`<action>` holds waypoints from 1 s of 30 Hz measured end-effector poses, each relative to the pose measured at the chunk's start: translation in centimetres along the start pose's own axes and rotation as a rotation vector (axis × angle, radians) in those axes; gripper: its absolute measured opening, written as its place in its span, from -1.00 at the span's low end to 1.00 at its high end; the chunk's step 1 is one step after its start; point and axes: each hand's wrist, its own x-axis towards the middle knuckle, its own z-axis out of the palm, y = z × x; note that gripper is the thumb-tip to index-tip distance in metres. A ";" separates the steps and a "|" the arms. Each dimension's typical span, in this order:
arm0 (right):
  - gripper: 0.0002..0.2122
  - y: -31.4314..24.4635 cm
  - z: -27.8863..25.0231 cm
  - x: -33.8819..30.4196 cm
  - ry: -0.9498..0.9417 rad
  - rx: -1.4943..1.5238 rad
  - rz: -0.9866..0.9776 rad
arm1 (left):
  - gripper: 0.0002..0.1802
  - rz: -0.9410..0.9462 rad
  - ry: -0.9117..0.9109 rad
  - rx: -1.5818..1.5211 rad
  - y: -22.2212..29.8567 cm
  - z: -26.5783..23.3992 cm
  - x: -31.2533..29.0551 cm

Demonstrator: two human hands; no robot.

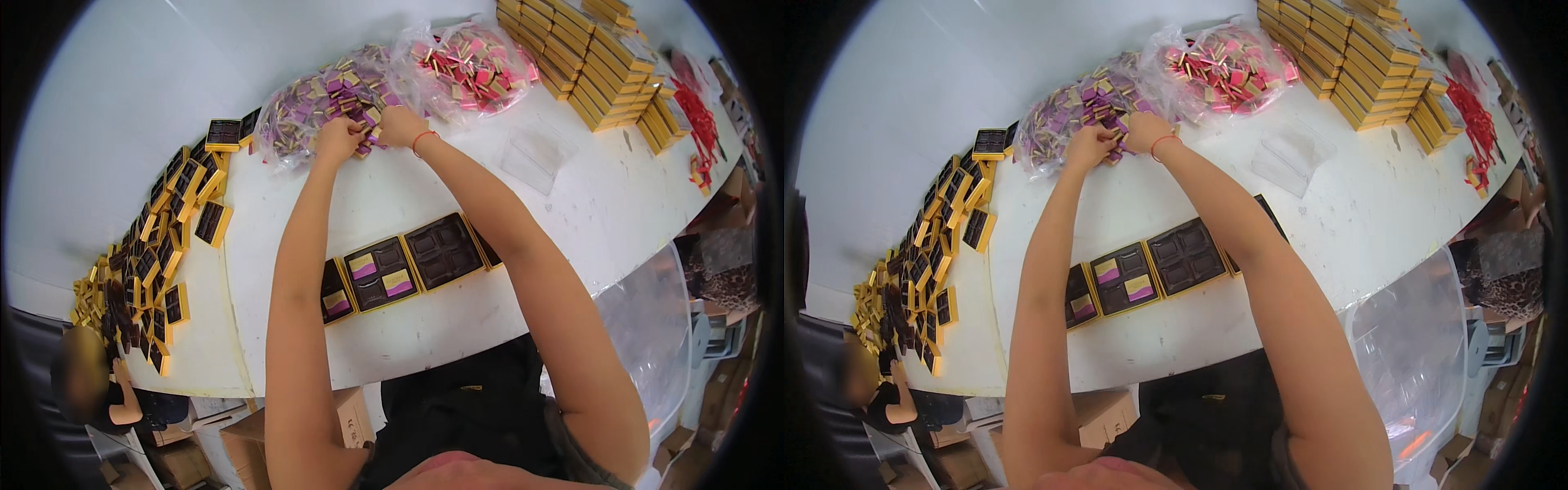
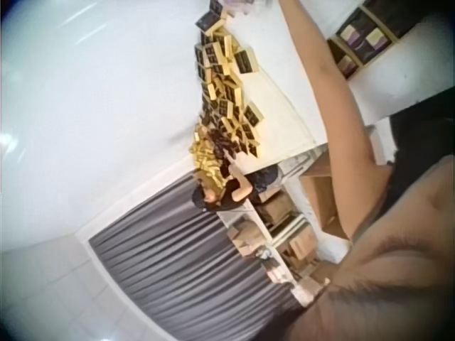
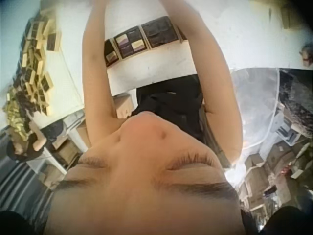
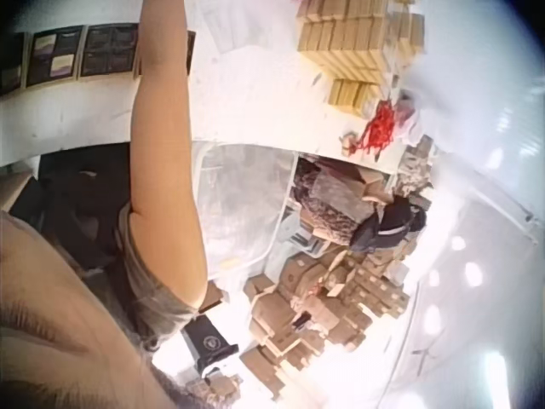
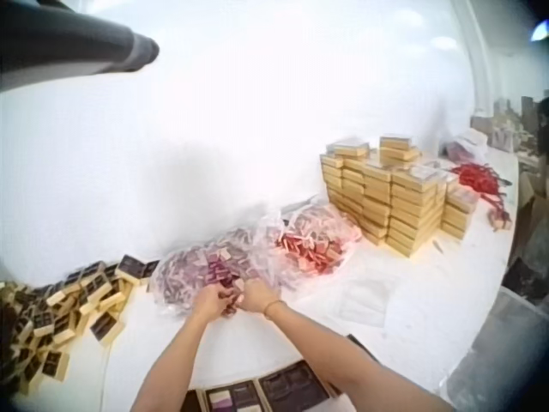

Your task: The person assembles eyeshadow palettes by placing small colored pans into black trays, then covers them with clear plastic lids. The person stacks the completed palettes on the table.

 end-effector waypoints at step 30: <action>-0.89 4.7 -9.7 -25.2 -0.292 0.617 -0.332 | -0.72 0.957 0.521 0.167 8.6 1.1 -24.3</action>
